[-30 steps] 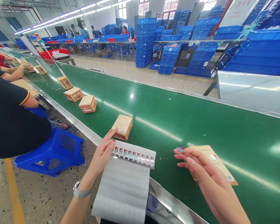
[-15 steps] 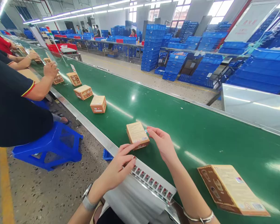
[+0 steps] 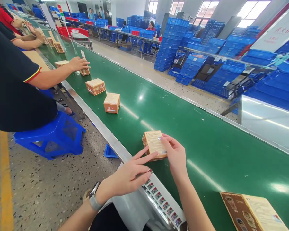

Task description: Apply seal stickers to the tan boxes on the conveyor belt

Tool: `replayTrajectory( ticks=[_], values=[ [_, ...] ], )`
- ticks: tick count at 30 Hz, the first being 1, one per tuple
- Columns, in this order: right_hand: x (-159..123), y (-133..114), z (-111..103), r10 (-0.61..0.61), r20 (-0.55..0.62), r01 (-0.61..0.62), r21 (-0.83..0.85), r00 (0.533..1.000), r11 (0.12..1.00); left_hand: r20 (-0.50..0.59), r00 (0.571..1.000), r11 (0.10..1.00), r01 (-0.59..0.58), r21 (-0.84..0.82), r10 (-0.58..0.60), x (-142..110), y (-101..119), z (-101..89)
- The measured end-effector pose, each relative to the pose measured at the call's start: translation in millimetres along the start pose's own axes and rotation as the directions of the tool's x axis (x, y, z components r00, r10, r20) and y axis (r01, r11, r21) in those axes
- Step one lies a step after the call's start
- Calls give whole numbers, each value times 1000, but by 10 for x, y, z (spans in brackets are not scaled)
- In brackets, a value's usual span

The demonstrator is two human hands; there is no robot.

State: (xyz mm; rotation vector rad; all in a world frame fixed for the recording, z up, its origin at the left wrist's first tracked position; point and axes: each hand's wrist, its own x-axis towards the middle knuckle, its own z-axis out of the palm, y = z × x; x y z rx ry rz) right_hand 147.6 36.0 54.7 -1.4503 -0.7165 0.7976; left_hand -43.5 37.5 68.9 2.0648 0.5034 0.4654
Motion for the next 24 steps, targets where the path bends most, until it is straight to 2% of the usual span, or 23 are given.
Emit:
replayTrajectory(
  ticks=[4,8,13,16,21,24],
  values=[
    [-71,7,-65,-43,-38,39,-94,998,995,29,999,999,-31,23,30,14,24,43],
    [-127,-6,-132,-125,-70,102,-273,990,957,62,997,997,-57,55,53,30,27,93],
    [-191,-128,-217,-249,-49,185,-537,967,823,66,991,990,-120,75,115,36,45,176],
    [-181,-149,-280,-275,-53,179,-640,960,747,85,987,986,-142,92,134,48,61,217],
    [-88,-64,-458,-295,-129,124,-699,947,705,132,984,989,-128,74,118,65,91,258],
    [-138,-101,-632,-312,-132,140,-686,941,714,103,989,994,-107,3,106,46,125,261]
  ],
)
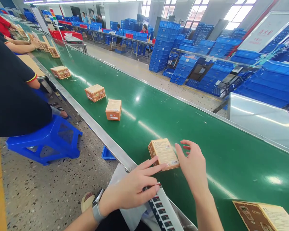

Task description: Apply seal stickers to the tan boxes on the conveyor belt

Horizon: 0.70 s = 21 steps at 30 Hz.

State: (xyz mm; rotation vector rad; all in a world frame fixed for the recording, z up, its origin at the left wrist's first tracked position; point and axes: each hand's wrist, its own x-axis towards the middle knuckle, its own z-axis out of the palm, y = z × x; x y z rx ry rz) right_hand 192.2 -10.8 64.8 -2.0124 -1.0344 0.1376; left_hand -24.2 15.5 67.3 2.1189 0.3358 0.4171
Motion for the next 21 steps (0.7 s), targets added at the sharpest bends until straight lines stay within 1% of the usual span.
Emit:
replayTrajectory(
  ticks=[2,3,4,5,6,8,9,10,12,14,16,18,19,21],
  values=[
    [-87,0,-180,-42,49,40,41,998,998,-75,997,997,10,-71,-15,-16,38,-4],
    [-154,-18,-276,-87,95,80,73,992,994,-120,992,994,29,-103,-41,-21,60,-6],
    [-233,-46,-366,-157,147,141,116,977,983,-161,983,990,62,-127,-83,-24,84,-6],
    [-319,-79,-444,-243,194,213,166,950,963,-190,973,983,107,-146,-134,-22,108,-3],
    [-405,-115,-503,-337,226,292,211,914,933,-202,961,975,157,-160,-188,-17,131,4],
    [-563,-175,-555,-488,259,428,256,833,867,-188,947,957,225,-180,-259,2,174,34],
    [-627,-194,-551,-535,254,477,256,806,841,-173,947,952,237,-193,-271,12,193,55],
    [-678,-205,-532,-561,240,509,247,792,825,-160,949,949,236,-211,-272,21,211,78],
    [-742,-203,-476,-577,196,538,219,793,814,-135,954,939,226,-258,-267,30,240,118],
    [-764,-187,-427,-597,180,566,195,782,801,-96,959,928,228,-295,-266,28,261,140],
    [-763,-172,-406,-617,165,595,166,769,786,-36,963,925,244,-290,-266,18,273,144],
    [-754,-167,-408,-643,125,630,127,756,766,9,959,923,277,-265,-285,9,279,144],
    [-748,-167,-414,-659,111,651,105,743,752,19,954,919,295,-263,-300,7,281,146],
    [-737,-173,-427,-704,125,700,79,699,709,17,941,898,329,-291,-339,4,280,158]
  ],
)
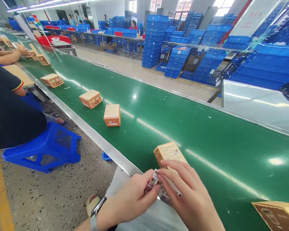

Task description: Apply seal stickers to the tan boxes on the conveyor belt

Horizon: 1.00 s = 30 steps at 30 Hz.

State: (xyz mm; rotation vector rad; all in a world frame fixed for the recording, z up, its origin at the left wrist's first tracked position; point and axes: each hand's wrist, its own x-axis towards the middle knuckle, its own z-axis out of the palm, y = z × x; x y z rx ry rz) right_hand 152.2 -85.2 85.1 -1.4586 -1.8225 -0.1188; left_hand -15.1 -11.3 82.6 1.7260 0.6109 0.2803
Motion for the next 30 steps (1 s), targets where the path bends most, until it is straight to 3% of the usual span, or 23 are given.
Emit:
replayTrajectory(
  ticks=[5,7,9,13,16,21,24,27,30],
  values=[
    [9,-18,-2,-40,-54,43,41,998,998,-86,990,988,100,-116,-110,3,-22,28],
    [-3,-26,-4,44,-22,-41,145,999,989,-101,986,983,116,-139,-130,-1,-28,18],
    [-20,-9,-17,221,15,-216,289,975,933,-98,986,983,123,-137,-137,-13,-37,-15],
    [-3,141,-28,558,136,-540,510,819,670,-113,990,995,84,-50,-89,-59,-62,-176],
    [121,261,43,668,218,-652,560,711,511,-188,978,994,-79,70,91,-113,-72,-380],
    [515,300,308,643,365,-674,662,673,329,-217,928,951,-274,146,301,-226,-125,-761],
    [771,321,547,674,343,-627,745,654,229,-267,933,970,-238,44,241,-250,-232,-935],
    [985,380,816,708,290,-596,770,644,227,-356,922,983,-181,-42,154,-181,-363,-1048],
    [1143,456,1062,739,255,-592,772,623,232,-389,903,981,-192,20,185,-26,-468,-1111]
  ],
)
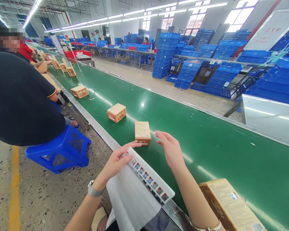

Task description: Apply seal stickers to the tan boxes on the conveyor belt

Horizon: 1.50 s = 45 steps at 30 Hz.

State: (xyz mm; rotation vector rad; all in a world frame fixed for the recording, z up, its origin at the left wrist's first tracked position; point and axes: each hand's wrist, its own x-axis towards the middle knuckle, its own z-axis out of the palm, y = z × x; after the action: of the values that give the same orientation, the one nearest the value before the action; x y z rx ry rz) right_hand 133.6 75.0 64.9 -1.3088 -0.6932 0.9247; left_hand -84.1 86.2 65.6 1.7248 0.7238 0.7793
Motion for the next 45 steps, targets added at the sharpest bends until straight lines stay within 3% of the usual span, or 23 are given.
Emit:
replayTrajectory(
  ticks=[5,9,23,28,37,42,45],
  values=[
    [221,140,159,-13,-61,14,13,998,1000,52,999,996,-20,87,15,211,-135,73],
    [249,202,178,-19,-96,20,12,995,1000,116,993,996,-16,91,6,242,-146,144],
    [67,276,-92,-150,-177,109,-222,973,969,220,975,999,17,33,-24,165,-40,359],
    [-24,201,-159,-256,-172,165,-417,951,894,251,968,1000,18,17,-21,138,-21,432],
    [-101,-31,-281,-369,-120,150,-767,922,624,303,953,1000,-11,18,5,89,3,566],
    [-104,-36,-432,-355,-187,77,-787,916,612,336,942,1000,2,22,-9,70,54,607],
    [-231,-104,-623,-351,-169,104,-762,921,639,312,950,1000,10,22,-17,34,130,629]
  ],
)
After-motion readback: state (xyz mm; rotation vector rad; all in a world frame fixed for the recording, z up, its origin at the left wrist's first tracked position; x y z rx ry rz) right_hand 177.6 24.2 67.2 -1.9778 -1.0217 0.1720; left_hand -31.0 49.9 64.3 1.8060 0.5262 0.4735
